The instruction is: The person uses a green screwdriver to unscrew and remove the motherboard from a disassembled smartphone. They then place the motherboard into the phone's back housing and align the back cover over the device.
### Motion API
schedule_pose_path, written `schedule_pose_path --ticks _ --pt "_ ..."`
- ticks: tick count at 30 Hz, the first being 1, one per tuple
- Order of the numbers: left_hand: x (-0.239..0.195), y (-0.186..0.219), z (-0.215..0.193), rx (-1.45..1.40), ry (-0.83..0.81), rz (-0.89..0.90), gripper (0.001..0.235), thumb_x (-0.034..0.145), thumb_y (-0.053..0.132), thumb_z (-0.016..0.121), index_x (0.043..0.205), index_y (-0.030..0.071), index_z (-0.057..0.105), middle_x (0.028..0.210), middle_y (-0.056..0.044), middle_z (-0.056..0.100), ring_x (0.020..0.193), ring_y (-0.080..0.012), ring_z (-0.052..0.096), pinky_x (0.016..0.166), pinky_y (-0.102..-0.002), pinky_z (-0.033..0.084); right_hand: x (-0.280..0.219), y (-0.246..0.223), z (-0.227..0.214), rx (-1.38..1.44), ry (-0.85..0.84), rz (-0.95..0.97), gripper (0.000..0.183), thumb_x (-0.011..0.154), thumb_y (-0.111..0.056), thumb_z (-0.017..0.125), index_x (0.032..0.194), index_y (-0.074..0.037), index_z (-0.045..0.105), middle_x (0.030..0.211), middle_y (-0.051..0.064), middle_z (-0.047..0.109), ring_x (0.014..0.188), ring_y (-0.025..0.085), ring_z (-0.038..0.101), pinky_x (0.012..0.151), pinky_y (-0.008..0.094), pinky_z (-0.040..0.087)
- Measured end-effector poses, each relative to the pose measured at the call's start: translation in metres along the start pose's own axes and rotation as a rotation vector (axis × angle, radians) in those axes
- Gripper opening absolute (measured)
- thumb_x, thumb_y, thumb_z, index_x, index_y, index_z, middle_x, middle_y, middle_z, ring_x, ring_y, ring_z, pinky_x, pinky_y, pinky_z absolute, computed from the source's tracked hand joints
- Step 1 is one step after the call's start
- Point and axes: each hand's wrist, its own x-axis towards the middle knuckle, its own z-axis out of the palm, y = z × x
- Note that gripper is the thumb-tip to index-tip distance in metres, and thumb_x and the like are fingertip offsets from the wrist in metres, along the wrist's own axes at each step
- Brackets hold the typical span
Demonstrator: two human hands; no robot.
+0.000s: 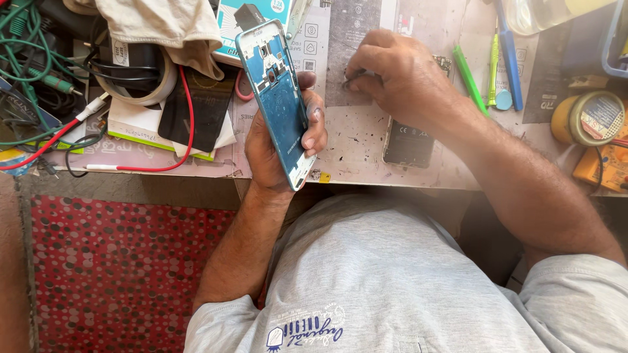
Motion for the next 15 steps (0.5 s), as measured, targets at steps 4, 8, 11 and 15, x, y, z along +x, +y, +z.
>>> schedule_pose_path --ticks 4,8,11,15 --pt "-0.001 0.002 0.005 0.015 0.034 0.018 0.054 0.113 0.034 0.047 0.144 -0.011 0.044 0.102 -0.016 0.061 0.073 -0.0144 0.061 0.063 -0.026 0.049 -0.017 0.008 -0.02 0.239 -0.022 0.182 0.014 0.09 -0.002 0.084 0.101 -0.004 0.074 0.104 0.007 0.072 0.082 0.016 0.07 0.069 0.03 0.056" --pt "0.0 0.002 0.01 0.137 0.02 0.031 0.034 0.114 0.011 0.051 0.142 -0.008 0.046 0.106 -0.015 0.065 0.08 -0.0153 0.066 0.07 -0.028 0.054 -0.052 0.023 -0.058 0.202 0.104 0.338 0.013 0.094 0.001 0.085 0.104 -0.002 0.077 0.097 0.007 0.074 0.083 0.012 0.068 0.072 0.027 0.055" --pt "0.002 -0.004 0.012 0.313 0.257 0.043 0.042 0.101 0.0 0.051 0.142 -0.008 0.045 0.126 -0.017 0.066 0.114 -0.0175 0.067 0.106 -0.032 0.054 -0.072 0.032 -0.067 0.213 0.152 0.434 0.011 0.096 0.0 0.084 0.104 -0.001 0.077 0.097 0.007 0.075 0.082 0.01 0.067 0.071 0.026 0.055" --pt "0.0 -0.004 0.013 0.396 0.19 0.058 0.039 0.107 -0.001 0.054 0.145 -0.007 0.05 0.125 -0.017 0.067 0.113 -0.016 0.065 0.106 -0.03 0.051 -0.08 0.039 -0.055 0.339 0.127 0.508 0.015 0.095 -0.001 0.081 0.109 -0.001 0.076 0.095 0.006 0.075 0.082 0.009 0.067 0.072 0.025 0.056"
